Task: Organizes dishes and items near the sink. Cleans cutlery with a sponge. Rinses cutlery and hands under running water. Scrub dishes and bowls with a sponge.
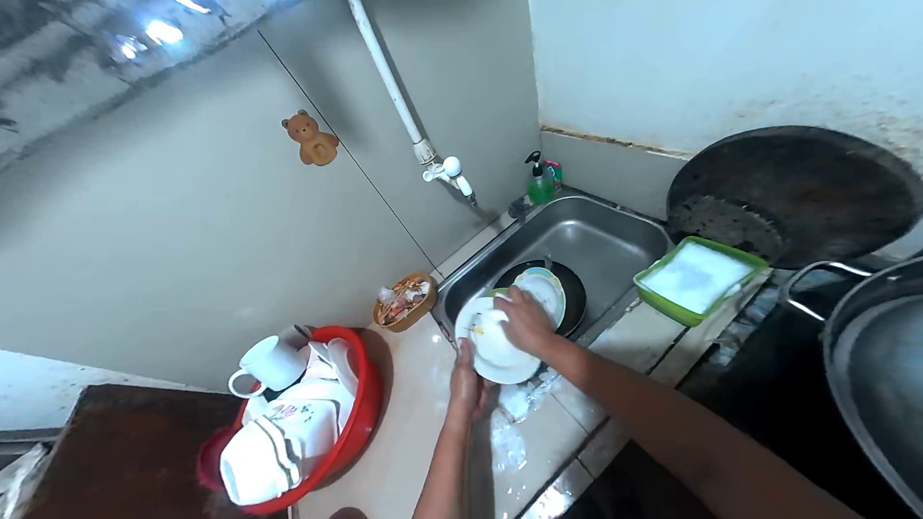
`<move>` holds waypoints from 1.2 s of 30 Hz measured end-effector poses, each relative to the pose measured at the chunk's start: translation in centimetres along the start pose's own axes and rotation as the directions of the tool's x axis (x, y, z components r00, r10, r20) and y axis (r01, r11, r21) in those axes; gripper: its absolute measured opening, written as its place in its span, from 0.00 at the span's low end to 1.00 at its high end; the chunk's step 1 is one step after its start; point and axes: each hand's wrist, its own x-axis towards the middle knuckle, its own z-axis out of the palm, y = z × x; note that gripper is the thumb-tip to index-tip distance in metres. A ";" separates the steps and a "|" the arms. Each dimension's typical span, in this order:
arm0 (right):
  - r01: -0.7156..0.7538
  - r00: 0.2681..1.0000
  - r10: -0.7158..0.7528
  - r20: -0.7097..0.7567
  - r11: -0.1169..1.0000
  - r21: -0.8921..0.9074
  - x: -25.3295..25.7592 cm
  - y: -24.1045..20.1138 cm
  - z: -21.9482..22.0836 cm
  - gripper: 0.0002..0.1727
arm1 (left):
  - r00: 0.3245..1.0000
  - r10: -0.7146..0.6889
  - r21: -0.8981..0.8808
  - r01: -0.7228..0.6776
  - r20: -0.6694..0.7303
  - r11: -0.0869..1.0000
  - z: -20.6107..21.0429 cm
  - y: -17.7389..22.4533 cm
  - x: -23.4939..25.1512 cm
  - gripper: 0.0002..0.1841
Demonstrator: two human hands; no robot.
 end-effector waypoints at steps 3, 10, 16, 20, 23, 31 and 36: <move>0.137 0.989 -0.141 0.045 0.987 0.080 -2.5 -2.9 0.4 0.20 | 0.998 0.040 -0.003 -0.040 -0.040 0.999 -0.2 0.3 0.6 0.34; 0.095 0.995 -0.094 -0.020 0.993 0.073 -2.7 -1.0 0.9 0.20 | 0.998 0.044 0.064 -0.042 -0.032 0.997 -0.4 0.0 -0.2 0.32; 0.102 0.994 -0.102 -0.042 0.995 0.002 -3.2 1.2 1.3 0.19 | 0.997 0.067 0.059 -0.064 -0.048 0.996 -1.3 0.2 -1.0 0.32; 0.209 0.976 -0.208 0.061 0.978 -0.014 -5.1 -0.9 1.2 0.20 | 0.991 0.123 0.097 -0.117 -0.060 0.988 -1.8 0.8 -0.5 0.32; 0.072 0.997 -0.072 -0.012 0.996 -0.053 -2.6 1.5 0.7 0.21 | 0.998 0.061 0.101 -0.059 -0.016 0.993 -1.3 0.5 -1.8 0.31; 0.075 0.981 -0.104 0.164 0.982 0.174 -6.9 -6.0 0.7 0.16 | 0.985 0.080 -0.187 -0.108 -0.152 0.976 -1.8 1.1 -0.4 0.33; -0.062 0.998 0.062 -0.012 0.998 0.023 -3.9 0.7 -0.6 0.20 | 0.984 0.066 -0.061 -0.077 -0.166 0.995 -3.8 1.2 -1.5 0.33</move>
